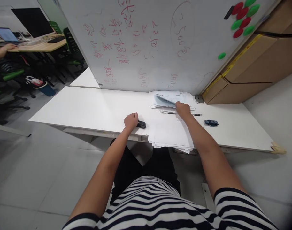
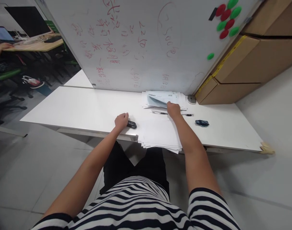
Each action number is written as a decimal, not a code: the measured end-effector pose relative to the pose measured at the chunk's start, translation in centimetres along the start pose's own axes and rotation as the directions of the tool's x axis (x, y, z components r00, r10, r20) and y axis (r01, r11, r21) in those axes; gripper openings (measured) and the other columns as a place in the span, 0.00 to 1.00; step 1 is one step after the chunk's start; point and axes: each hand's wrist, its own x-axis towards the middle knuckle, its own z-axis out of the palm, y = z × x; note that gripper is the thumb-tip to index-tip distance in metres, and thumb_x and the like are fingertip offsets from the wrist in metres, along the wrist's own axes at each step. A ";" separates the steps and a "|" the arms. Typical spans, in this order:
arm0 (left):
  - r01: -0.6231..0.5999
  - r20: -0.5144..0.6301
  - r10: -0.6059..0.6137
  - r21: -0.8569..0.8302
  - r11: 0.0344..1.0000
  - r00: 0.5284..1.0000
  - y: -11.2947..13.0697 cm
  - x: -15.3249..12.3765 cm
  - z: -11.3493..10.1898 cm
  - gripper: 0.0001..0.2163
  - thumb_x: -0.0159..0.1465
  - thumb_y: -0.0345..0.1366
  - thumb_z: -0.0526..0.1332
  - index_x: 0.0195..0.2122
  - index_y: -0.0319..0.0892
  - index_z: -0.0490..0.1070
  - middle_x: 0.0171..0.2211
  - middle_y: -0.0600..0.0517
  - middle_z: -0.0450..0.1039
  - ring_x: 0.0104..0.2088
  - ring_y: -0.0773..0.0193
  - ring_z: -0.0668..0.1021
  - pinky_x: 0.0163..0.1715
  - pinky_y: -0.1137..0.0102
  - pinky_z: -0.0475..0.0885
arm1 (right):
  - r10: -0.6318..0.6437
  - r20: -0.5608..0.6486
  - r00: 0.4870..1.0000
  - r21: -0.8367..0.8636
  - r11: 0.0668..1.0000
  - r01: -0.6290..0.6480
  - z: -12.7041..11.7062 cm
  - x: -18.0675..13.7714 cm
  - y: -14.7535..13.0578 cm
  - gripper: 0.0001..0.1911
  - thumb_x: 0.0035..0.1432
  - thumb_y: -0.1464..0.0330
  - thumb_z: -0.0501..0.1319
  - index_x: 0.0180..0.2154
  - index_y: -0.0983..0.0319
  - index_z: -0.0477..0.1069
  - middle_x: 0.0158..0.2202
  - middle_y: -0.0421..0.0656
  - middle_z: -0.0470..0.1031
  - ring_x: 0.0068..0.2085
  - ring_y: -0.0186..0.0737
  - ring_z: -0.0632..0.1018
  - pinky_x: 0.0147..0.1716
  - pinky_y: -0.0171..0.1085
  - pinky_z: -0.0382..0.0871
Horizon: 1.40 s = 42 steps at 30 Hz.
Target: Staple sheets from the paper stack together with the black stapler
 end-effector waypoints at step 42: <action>-0.103 0.027 0.360 -0.935 0.338 0.933 12.3 -3.8 -7.4 0.14 0.55 0.43 0.68 0.28 0.40 0.67 0.30 0.53 0.73 0.35 0.65 0.75 0.39 0.67 0.71 | 0.420 -0.199 0.885 0.920 0.391 0.021 -9.2 -18.0 -4.0 0.19 0.56 0.50 0.59 0.32 0.60 0.70 0.25 0.37 0.71 0.28 0.37 0.71 0.30 0.36 0.64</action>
